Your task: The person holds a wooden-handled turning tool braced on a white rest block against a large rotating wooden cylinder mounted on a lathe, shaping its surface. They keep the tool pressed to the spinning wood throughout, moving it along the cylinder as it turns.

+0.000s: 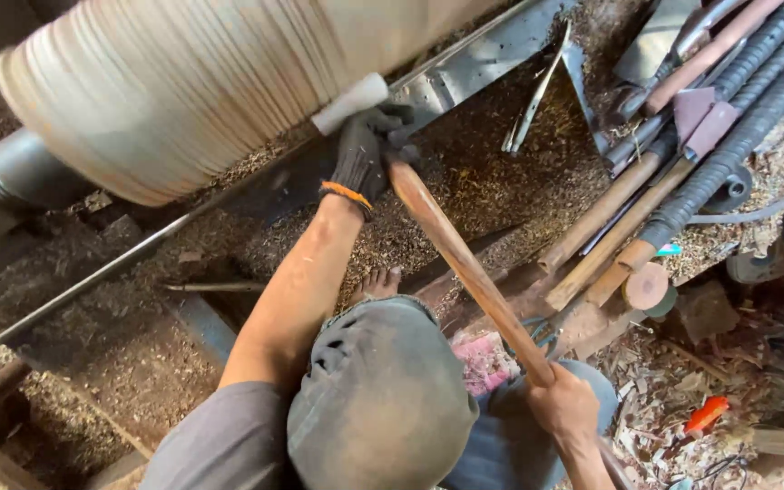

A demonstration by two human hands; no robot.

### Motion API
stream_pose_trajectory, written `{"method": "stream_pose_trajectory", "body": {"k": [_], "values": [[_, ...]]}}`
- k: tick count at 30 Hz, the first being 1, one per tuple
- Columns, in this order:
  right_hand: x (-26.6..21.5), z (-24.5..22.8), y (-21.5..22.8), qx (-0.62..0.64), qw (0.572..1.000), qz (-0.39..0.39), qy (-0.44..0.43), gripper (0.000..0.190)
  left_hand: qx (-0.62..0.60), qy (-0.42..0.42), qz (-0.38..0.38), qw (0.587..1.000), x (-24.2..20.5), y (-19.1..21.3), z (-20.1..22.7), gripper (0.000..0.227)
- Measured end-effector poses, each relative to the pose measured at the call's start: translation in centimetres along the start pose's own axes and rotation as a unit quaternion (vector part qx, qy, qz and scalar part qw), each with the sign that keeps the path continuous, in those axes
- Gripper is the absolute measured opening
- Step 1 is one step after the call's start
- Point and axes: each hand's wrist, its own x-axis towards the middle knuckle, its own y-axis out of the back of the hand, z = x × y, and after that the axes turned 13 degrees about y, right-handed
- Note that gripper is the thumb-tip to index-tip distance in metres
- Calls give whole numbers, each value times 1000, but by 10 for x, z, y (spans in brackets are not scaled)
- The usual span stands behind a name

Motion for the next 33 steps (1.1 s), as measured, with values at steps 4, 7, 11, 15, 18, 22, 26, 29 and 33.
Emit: {"method": "stream_pose_trajectory", "body": {"k": [4, 7, 11, 15, 18, 22, 26, 29, 33], "values": [[3, 1, -5, -10, 1000, -1, 6, 30, 3, 11, -13, 1000, 5, 6, 1, 13], [5, 1, -2, -8, 1000, 6, 9, 30, -8, 15, 11, 1000, -6, -9, 2, 11], [5, -1, -1, -1, 1000, -4, 6, 28, -22, 2, -9, 1000, 2, 0, 2, 12], [5, 10, -10, -6, 1000, 6, 15, 25, 15, 14, -18, 1000, -7, -8, 1, 20], [-1, 12, -9, -6, 999, 17, 35, 27, 16, 29, 3, 999, -8, -16, -3, 13], [4, 30, -19, -7, 999, 38, 32, 29, 32, 14, -16, 999, -17, -37, -8, 22], [1, 8, 1, 25, 1000, 10, 11, 31, 71, 26, 7, 997, -7, -39, -8, 22], [4, 10, -10, -3, 1000, 26, 6, 29, 41, 36, 13, 998, 5, -21, -7, 19], [4, 13, -13, -40, 999, 14, 1, 30, 94, -21, 3, 995, -14, -34, -3, 20]]}}
